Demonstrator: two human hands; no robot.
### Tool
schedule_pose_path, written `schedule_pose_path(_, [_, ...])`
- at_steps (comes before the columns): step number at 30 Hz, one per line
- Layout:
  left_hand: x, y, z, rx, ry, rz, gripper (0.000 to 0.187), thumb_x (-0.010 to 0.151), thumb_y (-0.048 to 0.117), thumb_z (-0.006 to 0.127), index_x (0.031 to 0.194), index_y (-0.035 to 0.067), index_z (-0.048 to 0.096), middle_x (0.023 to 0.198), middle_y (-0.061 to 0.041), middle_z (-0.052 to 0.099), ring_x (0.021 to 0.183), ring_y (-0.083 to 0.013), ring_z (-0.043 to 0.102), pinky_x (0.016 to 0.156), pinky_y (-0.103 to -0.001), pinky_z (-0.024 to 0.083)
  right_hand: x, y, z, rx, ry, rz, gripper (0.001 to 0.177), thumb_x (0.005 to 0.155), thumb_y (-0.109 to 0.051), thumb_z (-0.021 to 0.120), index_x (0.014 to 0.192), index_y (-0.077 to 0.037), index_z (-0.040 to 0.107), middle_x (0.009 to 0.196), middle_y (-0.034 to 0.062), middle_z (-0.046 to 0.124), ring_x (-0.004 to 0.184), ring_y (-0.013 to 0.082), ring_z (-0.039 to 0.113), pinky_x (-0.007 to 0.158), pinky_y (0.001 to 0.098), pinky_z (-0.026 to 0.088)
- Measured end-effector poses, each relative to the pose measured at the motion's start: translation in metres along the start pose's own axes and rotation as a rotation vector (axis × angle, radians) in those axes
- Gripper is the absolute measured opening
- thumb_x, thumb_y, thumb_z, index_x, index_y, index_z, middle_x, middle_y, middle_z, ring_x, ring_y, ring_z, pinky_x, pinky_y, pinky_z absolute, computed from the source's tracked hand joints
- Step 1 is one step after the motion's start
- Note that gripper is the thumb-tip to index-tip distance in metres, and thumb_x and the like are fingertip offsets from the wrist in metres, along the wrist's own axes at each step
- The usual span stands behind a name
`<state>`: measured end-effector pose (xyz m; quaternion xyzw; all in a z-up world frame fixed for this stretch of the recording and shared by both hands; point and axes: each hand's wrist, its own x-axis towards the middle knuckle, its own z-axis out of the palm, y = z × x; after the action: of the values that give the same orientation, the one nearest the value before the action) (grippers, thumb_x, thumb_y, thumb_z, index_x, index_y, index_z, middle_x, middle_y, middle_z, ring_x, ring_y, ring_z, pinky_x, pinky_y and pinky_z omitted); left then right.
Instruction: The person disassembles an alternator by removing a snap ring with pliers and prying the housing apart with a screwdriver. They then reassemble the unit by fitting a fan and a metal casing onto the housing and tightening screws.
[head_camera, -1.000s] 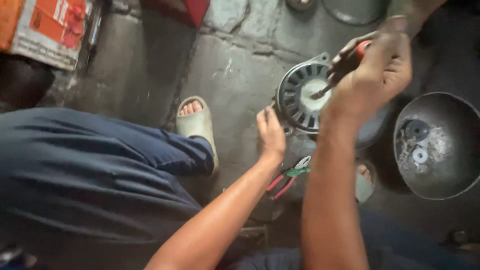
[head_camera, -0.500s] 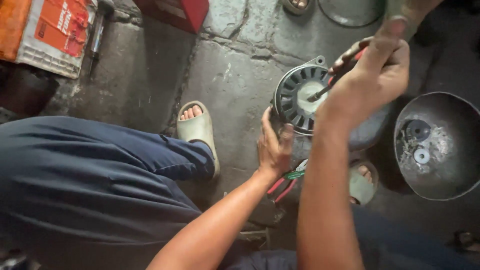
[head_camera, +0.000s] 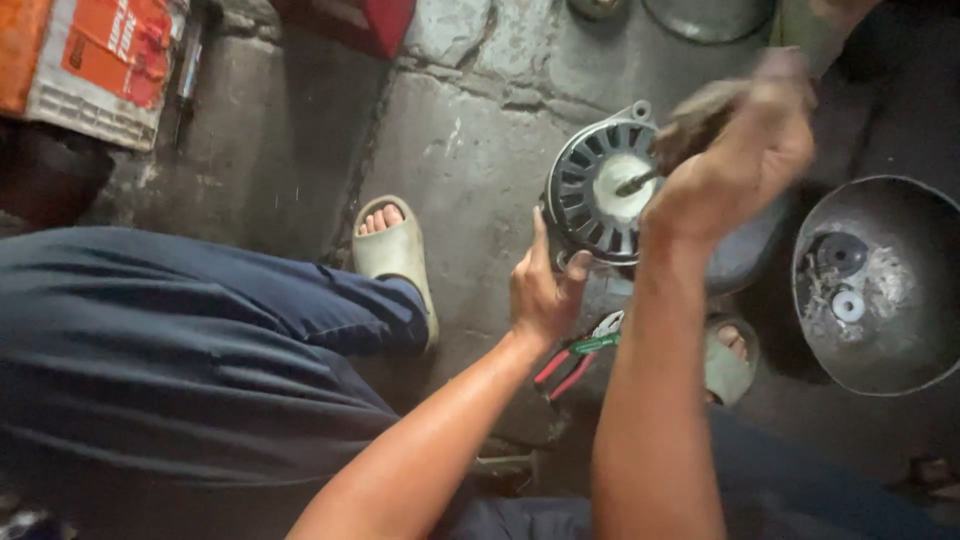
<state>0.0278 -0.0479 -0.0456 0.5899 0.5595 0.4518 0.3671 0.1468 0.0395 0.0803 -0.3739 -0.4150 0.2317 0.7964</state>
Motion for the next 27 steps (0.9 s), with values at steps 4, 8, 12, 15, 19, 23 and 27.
schedule_pose_path(4, [-0.003,-0.001,0.0,-0.005,0.009,0.026,0.101,0.1,0.069,0.045,0.156,-0.014,0.031,0.125,-0.032,0.067,0.116,-0.0472,0.067,0.096,-0.048,0.054,0.024,-0.015,-0.035,0.344,-0.691,0.441,0.057,0.12,-0.029,0.058,0.07,-0.013,0.038,0.059,0.0029,0.04,0.046,0.0102,0.034,0.047,0.0266,0.029])
schedule_pose_path(8, [0.002,-0.001,0.002,-0.02,-0.001,0.043,0.101,0.1,0.068,0.046,0.157,-0.014,0.029,0.125,-0.03,0.069,0.116,-0.0459,0.068,0.097,-0.048,0.054,0.016,-0.019,-0.003,0.152,-0.142,0.314,0.039,0.115,-0.024,0.057,0.083,-0.001,0.053,0.07,0.01,0.052,0.055,0.0177,0.046,0.055,0.034,0.04])
schedule_pose_path(12, [0.001,-0.001,0.001,-0.026,0.003,0.014,0.1,0.098,0.066,0.048,0.156,-0.013,0.03,0.125,-0.029,0.069,0.115,-0.0449,0.069,0.095,-0.047,0.055,-0.001,-0.014,0.019,-0.063,0.092,0.138,0.045,0.106,-0.033,0.054,0.074,-0.001,0.053,0.058,0.0106,0.051,0.047,0.0176,0.043,0.046,0.0325,0.034])
schedule_pose_path(15, [-0.002,-0.005,0.002,-0.009,0.009,0.022,0.099,0.099,0.066,0.048,0.157,-0.013,0.031,0.126,-0.03,0.068,0.116,-0.0459,0.068,0.096,-0.047,0.054,0.033,-0.023,-0.042,0.373,-0.577,0.527,0.048,0.109,-0.035,0.053,0.071,-0.007,0.047,0.058,0.0029,0.044,0.046,0.0112,0.04,0.047,0.0275,0.035])
schedule_pose_path(19, [0.003,0.0,-0.001,0.0,-0.014,0.063,0.1,0.101,0.067,0.047,0.157,-0.013,0.03,0.126,-0.031,0.067,0.117,-0.0468,0.067,0.098,-0.048,0.054,0.025,-0.033,-0.01,0.142,-0.535,0.336,0.047,0.111,-0.037,0.053,0.078,-0.004,0.047,0.068,0.0113,0.051,0.057,0.0201,0.051,0.053,0.0311,0.043])
schedule_pose_path(23, [0.003,0.0,-0.002,0.001,-0.039,-0.006,0.101,0.097,0.066,0.047,0.156,-0.013,0.029,0.122,-0.029,0.07,0.114,-0.046,0.069,0.095,-0.047,0.054,0.0,-0.016,0.023,-0.035,0.096,0.223,0.052,0.111,-0.041,0.055,0.084,0.003,0.057,0.068,0.0147,0.057,0.057,0.0254,0.057,0.053,0.0353,0.043])
schedule_pose_path(27, [0.0,-0.003,-0.002,-0.022,-0.023,0.042,0.099,0.1,0.065,0.047,0.157,-0.014,0.029,0.127,-0.031,0.067,0.118,-0.0463,0.067,0.097,-0.047,0.054,0.025,0.001,-0.029,0.236,-0.469,0.333,0.064,0.114,-0.049,0.058,0.071,-0.003,0.044,0.057,0.0117,0.047,0.045,0.02,0.046,0.046,0.0334,0.039])
